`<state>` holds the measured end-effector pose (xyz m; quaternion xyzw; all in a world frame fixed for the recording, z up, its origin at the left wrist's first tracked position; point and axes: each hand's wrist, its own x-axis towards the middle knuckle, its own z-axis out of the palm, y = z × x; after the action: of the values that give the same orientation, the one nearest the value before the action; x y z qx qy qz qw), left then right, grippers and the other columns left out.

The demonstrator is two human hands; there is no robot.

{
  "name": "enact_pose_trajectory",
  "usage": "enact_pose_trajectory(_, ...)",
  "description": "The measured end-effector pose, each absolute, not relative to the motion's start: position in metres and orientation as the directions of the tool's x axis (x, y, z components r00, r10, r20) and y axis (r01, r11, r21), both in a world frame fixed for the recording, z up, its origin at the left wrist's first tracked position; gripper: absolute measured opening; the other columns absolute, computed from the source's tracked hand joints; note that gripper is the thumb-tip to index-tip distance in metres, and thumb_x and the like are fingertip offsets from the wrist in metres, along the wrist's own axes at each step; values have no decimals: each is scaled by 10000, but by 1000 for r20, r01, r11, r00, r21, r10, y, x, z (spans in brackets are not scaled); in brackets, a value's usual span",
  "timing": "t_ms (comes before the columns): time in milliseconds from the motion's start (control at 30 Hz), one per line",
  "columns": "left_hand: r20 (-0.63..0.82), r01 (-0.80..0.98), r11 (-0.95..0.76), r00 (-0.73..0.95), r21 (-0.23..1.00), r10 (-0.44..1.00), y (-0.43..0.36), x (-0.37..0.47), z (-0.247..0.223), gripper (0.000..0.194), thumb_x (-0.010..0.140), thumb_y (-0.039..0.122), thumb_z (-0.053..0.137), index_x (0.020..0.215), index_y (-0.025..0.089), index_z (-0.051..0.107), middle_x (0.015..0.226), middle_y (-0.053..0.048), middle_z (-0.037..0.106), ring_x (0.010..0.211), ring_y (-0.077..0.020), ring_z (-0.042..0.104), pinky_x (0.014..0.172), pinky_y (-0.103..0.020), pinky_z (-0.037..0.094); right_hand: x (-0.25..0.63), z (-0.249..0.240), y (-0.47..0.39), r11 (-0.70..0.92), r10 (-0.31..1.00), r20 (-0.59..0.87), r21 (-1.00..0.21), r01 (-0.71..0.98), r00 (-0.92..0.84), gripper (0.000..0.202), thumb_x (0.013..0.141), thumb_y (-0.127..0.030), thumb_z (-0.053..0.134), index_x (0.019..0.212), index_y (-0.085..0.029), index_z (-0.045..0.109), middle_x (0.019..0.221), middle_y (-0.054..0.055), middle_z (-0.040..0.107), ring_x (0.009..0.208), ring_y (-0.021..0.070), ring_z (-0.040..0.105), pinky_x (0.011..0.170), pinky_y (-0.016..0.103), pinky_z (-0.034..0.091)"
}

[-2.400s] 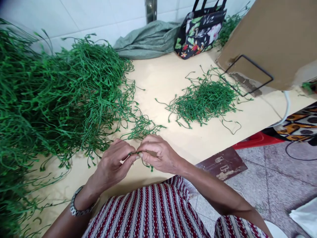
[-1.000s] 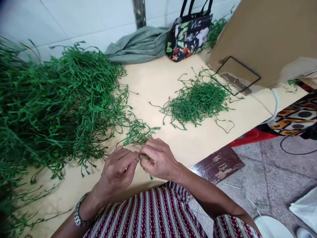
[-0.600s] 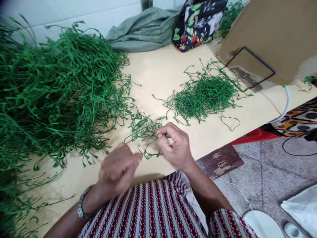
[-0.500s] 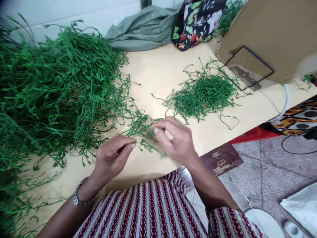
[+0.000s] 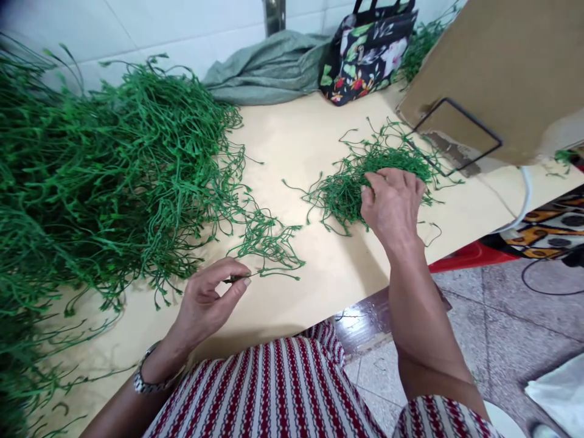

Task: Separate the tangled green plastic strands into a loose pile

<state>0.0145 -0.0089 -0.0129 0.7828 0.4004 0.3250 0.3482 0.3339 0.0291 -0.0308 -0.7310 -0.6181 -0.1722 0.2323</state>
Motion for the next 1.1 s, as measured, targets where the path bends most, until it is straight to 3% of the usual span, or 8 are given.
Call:
enact_pose_trajectory(133,233,390,-444,482,806,845,-9,17,-9,99,780,83,505,726,148,557,650,-8,555,631,-112,517,586,-240,423,292,-7,10,167,798,602,-269,949,30,290,843,-261,511,1095,-153,602,1040,114,619,992,248,540,872,458,416)
enact_pose_trajectory(200,235,391,-451,486,802,841,-9,18,-8,95,782,82,508,738,149,560,660,-11,556,641,-114,515,594,-244,422,259,4,-1,463,827,519,-411,785,-215,310,870,-336,488,1142,-203,557,1066,81,605,1026,208,534,862,399,453)
enact_pose_trajectory(267,255,390,-464,479,796,840,-9,18,-7,86,783,83,517,760,152,563,676,-14,563,655,-118,519,609,-251,426,227,5,-10,595,804,394,-537,598,-446,402,860,-434,488,1189,-205,508,1106,88,583,1057,204,514,868,389,461)
enact_pose_trajectory(367,301,363,-486,459,795,836,-10,18,-6,86,782,77,527,789,153,567,695,-20,576,675,-123,534,625,-254,433,199,-7,-18,596,787,343,-635,491,-513,465,840,-477,497,1177,-157,489,1077,110,589,1024,213,514,860,411,449)
enact_pose_trajectory(500,362,331,-519,432,788,826,-12,17,-5,110,780,62,522,810,154,573,712,-26,598,695,-125,551,638,-254,446,194,-16,-21,563,813,362,-689,456,-457,261,897,-378,441,950,-150,555,853,68,623,861,180,550,788,380,450)
enact_pose_trajectory(633,376,350,-526,413,775,829,-12,16,-1,110,785,74,510,812,163,569,741,-37,602,730,-139,560,660,-270,458,197,-11,-24,519,844,338,-712,473,-417,221,879,-368,477,894,-159,548,801,55,607,786,166,543,719,342,455)
enact_pose_trajectory(867,111,394,-341,503,854,857,-9,15,10,100,763,106,517,768,152,606,685,-9,608,642,-121,546,595,-238,440,190,-11,-29,576,817,369,-544,610,-443,144,871,-244,493,985,-156,494,833,73,588,763,176,535,675,331,458)
enact_pose_trajectory(1100,100,423,-346,503,837,859,-9,15,2,158,767,92,495,653,144,591,594,0,586,557,-105,515,528,-218,393,193,-6,-29,559,814,278,-616,555,-511,185,851,-290,522,993,-176,492,908,75,594,860,191,548,740,352,471)
